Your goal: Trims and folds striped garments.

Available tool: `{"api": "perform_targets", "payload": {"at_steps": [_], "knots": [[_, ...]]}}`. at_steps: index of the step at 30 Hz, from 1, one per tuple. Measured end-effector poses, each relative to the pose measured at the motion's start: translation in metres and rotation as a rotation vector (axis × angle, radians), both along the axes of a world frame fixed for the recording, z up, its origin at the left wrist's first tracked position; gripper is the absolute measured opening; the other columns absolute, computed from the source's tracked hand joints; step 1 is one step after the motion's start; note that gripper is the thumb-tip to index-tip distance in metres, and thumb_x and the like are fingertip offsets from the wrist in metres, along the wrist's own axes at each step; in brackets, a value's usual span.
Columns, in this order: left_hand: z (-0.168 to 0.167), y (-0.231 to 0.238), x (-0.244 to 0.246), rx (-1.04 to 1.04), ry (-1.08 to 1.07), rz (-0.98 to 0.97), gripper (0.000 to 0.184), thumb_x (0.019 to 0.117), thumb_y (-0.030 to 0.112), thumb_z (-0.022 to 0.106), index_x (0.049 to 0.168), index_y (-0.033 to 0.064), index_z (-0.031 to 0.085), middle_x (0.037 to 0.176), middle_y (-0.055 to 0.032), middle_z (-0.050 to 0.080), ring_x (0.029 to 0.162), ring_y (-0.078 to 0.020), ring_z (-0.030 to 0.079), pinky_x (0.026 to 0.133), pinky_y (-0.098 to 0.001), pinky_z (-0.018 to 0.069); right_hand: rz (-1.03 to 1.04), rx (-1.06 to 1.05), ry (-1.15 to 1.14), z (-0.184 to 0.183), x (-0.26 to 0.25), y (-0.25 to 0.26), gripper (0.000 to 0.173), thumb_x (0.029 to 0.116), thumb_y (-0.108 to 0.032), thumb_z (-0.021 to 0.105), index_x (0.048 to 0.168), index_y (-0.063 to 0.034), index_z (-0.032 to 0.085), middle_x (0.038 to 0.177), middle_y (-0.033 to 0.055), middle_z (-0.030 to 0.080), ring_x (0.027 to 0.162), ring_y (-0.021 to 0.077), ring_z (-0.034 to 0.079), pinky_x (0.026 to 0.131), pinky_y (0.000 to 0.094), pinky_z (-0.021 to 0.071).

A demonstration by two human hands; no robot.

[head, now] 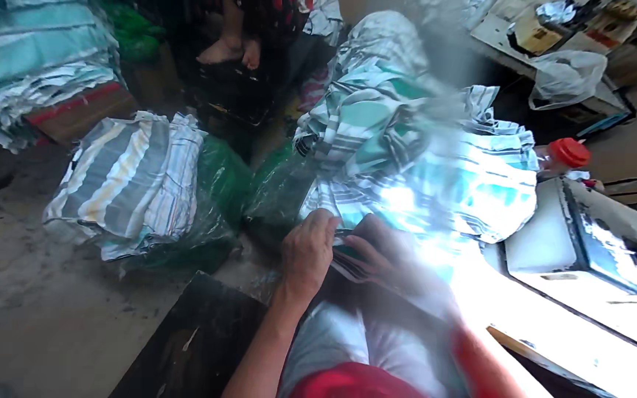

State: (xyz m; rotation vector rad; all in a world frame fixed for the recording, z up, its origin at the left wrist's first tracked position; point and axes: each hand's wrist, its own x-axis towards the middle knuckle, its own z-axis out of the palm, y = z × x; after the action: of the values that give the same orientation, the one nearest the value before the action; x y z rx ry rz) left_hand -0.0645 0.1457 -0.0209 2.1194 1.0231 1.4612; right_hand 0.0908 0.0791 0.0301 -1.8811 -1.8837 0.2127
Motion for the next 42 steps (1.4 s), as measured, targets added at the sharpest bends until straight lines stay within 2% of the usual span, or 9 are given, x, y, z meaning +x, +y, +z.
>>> {"api": "perform_targets", "payload": {"at_steps": [9, 17, 20, 21, 23, 25, 31, 37, 42], "knots": [[0.002, 0.002, -0.003, -0.131, -0.039, -0.048, 0.021, 0.1038, 0.02, 0.059, 0.099, 0.0026, 0.069, 0.076, -0.008, 0.066, 0.065, -0.0184, 0.065, 0.061, -0.0355, 0.0549, 0.097, 0.216, -0.191, -0.008, -0.006, -0.007, 0.035, 0.1031, -0.04, 0.054, 0.095, -0.008, 0.066, 0.065, 0.005, 0.06, 0.057, 0.0235, 0.063, 0.05, 0.0436, 0.049], [-0.032, 0.007, -0.044, -0.611, -0.652, -0.152, 0.022, 0.1075, 0.015, 0.044, 0.1, 0.0017, 0.06, 0.066, 0.0075, 0.05, 0.054, -0.0016, 0.049, 0.054, -0.0205, 0.0467, 0.066, 0.246, 0.805, -0.02, 0.014, -0.001, 0.019, 0.094, -0.021, 0.068, 0.107, -0.0111, 0.06, 0.078, -0.0053, 0.065, 0.067, 0.0035, 0.061, 0.063, 0.0233, 0.0531], [-0.056, -0.005, -0.075, -0.664, -0.187, 0.069, 0.033, 0.1092, 0.021, 0.045, 0.104, -0.0046, 0.065, 0.072, -0.0056, 0.057, 0.058, -0.0136, 0.055, 0.058, -0.0323, 0.0521, -0.06, 0.5, 0.982, -0.022, 0.024, -0.003, 0.004, 0.0961, -0.013, 0.063, 0.099, -0.0142, 0.06, 0.073, -0.0073, 0.059, 0.06, 0.0013, 0.053, 0.057, 0.0198, 0.0475], [-0.058, -0.01, -0.086, -0.707, 0.11, 0.091, 0.035, 0.1082, 0.023, 0.047, 0.109, -0.0044, 0.069, 0.083, -0.0135, 0.068, 0.073, -0.0244, 0.066, 0.074, -0.0456, 0.0573, -0.125, 0.553, 0.96, -0.019, 0.028, -0.008, 0.005, 0.1003, -0.014, 0.058, 0.097, -0.0138, 0.06, 0.069, -0.0084, 0.055, 0.056, 0.0005, 0.048, 0.054, 0.0186, 0.0437], [-0.061, -0.019, -0.096, -0.81, 0.523, 0.119, 0.035, 0.1057, 0.028, 0.053, 0.125, 0.0032, 0.069, 0.118, -0.0172, 0.072, 0.117, -0.0365, 0.064, 0.107, -0.0643, 0.038, -0.25, 0.575, 0.901, -0.007, 0.036, -0.024, 0.021, 0.1079, -0.018, 0.046, 0.1, -0.0107, 0.063, 0.064, -0.0092, 0.053, 0.052, 0.0001, 0.047, 0.051, 0.0167, 0.0426], [-0.063, -0.032, -0.093, -0.649, 0.45, 0.196, 0.044, 0.1036, 0.029, 0.057, 0.137, -0.0004, 0.06, 0.135, -0.0241, 0.061, 0.133, -0.0448, 0.05, 0.111, -0.0705, 0.0273, -0.334, 0.512, 0.81, 0.003, 0.05, -0.041, 0.028, 0.1106, -0.019, 0.038, 0.107, -0.006, 0.063, 0.069, -0.0054, 0.06, 0.056, 0.0027, 0.056, 0.054, 0.018, 0.0495], [-0.004, -0.041, -0.022, 0.035, 0.007, 0.143, 0.026, 0.1016, 0.014, 0.056, 0.121, -0.0006, 0.068, 0.119, -0.015, 0.07, 0.117, -0.0329, 0.063, 0.102, -0.0523, 0.0472, -0.434, 0.516, 0.716, -0.011, 0.077, -0.076, 0.027, 0.1099, -0.019, 0.043, 0.108, -0.0044, 0.066, 0.075, -0.0021, 0.066, 0.055, 0.003, 0.054, 0.054, 0.0188, 0.0472], [0.038, -0.02, 0.042, 0.013, 0.525, -0.446, 0.045, 0.1004, 0.008, 0.059, 0.145, 0.0149, 0.059, 0.139, -0.009, 0.064, 0.143, -0.0403, 0.043, 0.112, -0.0635, 0.0322, -0.426, 0.526, 0.866, -0.021, 0.084, -0.104, 0.023, 0.109, -0.015, 0.044, 0.106, -0.0028, 0.064, 0.075, -0.002, 0.067, 0.051, 0.0022, 0.053, 0.049, 0.017, 0.0459], [0.053, 0.011, 0.034, 0.149, 0.27, -0.255, 0.015, 0.0955, 0.011, 0.066, 0.105, 0.0069, 0.077, 0.106, -0.0128, 0.074, 0.109, -0.0315, 0.067, 0.106, -0.0628, 0.0377, -0.446, 0.549, 1.003, -0.022, 0.088, -0.135, 0.019, 0.1086, -0.014, 0.045, 0.104, -0.0055, 0.061, 0.074, -0.004, 0.064, 0.048, 0.0002, 0.049, 0.045, 0.0145, 0.0423]]}}
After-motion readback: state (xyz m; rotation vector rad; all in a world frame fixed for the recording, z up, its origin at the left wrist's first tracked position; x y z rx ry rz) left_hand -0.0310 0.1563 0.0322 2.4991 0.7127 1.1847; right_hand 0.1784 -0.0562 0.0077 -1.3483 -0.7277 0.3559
